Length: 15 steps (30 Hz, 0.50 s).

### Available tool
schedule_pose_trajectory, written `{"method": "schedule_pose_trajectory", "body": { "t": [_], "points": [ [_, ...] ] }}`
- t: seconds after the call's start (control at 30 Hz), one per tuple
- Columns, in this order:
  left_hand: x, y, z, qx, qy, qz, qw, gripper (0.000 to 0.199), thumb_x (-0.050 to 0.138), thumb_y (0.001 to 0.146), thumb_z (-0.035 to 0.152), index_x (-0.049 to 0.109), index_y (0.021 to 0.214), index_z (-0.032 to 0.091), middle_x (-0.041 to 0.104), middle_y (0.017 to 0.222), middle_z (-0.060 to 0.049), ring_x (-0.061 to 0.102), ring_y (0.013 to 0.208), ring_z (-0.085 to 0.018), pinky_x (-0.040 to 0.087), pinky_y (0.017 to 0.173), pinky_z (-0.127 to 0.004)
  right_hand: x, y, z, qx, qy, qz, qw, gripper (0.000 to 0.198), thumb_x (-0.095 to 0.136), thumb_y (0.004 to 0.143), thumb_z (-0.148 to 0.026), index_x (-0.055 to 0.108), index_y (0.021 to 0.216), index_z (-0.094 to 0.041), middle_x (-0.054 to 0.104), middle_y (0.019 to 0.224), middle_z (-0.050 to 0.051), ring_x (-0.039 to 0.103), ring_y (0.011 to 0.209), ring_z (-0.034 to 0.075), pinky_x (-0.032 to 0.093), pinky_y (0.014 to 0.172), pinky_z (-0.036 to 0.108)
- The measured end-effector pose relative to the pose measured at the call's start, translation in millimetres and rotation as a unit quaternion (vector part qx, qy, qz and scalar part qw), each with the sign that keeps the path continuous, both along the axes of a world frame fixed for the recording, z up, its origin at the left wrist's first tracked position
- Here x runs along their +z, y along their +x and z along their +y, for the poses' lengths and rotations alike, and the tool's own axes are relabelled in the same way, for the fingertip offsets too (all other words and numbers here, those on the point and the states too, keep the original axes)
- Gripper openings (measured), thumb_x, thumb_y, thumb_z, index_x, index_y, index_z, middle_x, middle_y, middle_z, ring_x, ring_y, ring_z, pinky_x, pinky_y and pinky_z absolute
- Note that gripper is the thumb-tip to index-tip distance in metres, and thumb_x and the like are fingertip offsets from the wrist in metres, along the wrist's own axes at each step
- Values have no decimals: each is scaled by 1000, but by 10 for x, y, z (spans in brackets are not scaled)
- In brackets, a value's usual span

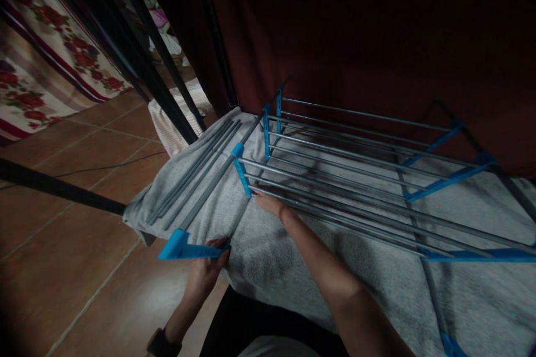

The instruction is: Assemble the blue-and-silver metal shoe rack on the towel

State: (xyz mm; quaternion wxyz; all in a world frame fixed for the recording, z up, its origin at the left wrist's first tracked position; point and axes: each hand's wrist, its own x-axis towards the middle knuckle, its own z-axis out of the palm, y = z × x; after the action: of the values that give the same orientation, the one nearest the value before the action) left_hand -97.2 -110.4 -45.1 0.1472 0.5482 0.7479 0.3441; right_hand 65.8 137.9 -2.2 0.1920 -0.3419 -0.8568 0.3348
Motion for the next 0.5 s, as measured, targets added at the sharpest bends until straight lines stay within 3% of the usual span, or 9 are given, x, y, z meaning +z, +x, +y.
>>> {"method": "schedule_pose_trajectory", "body": {
  "t": [0.17, 0.33, 0.4, 0.5],
  "points": [
    [71, -117, 10, -54, -36, -44, 997, 49, 68, 85, 42, 70, 129, 19, 74, 123, -15, 71, 115, -32, 59, 100, -48, -37, 58, 8, -12, 38, -21, 999, 35, 45, 88, 0, 70, 111, -11, 72, 129, 8, 60, 125, 20, 38, 116, 41],
    [232, -370, -3, -131, -55, -104, 984, 45, 67, 84, 38, 74, 126, 24, 71, 132, -14, 66, 124, -35, 53, 108, -56, -102, -33, 93, -66, 22, -32, 997, 25, 45, 100, -15, 68, 107, -10, 75, 113, 5, 63, 114, 19, 42, 110, 41],
    [312, -518, 68, -142, -84, -188, 968, 42, 65, 86, 45, 77, 121, 25, 74, 126, -13, 70, 116, -34, 59, 101, -54, -118, -90, 140, -91, 11, -23, 996, 30, 41, 104, -23, 68, 106, -10, 74, 106, 5, 64, 110, 19, 43, 109, 42],
    [394, -676, 357, -94, -99, -272, 953, 48, 68, 83, 55, 78, 114, 19, 79, 110, -14, 75, 99, -32, 65, 87, -48, -104, -139, 196, -115, -2, 6, 993, 29, 42, 103, -27, 68, 105, -13, 73, 105, 7, 63, 110, 22, 44, 108, 44]
  ]
}}
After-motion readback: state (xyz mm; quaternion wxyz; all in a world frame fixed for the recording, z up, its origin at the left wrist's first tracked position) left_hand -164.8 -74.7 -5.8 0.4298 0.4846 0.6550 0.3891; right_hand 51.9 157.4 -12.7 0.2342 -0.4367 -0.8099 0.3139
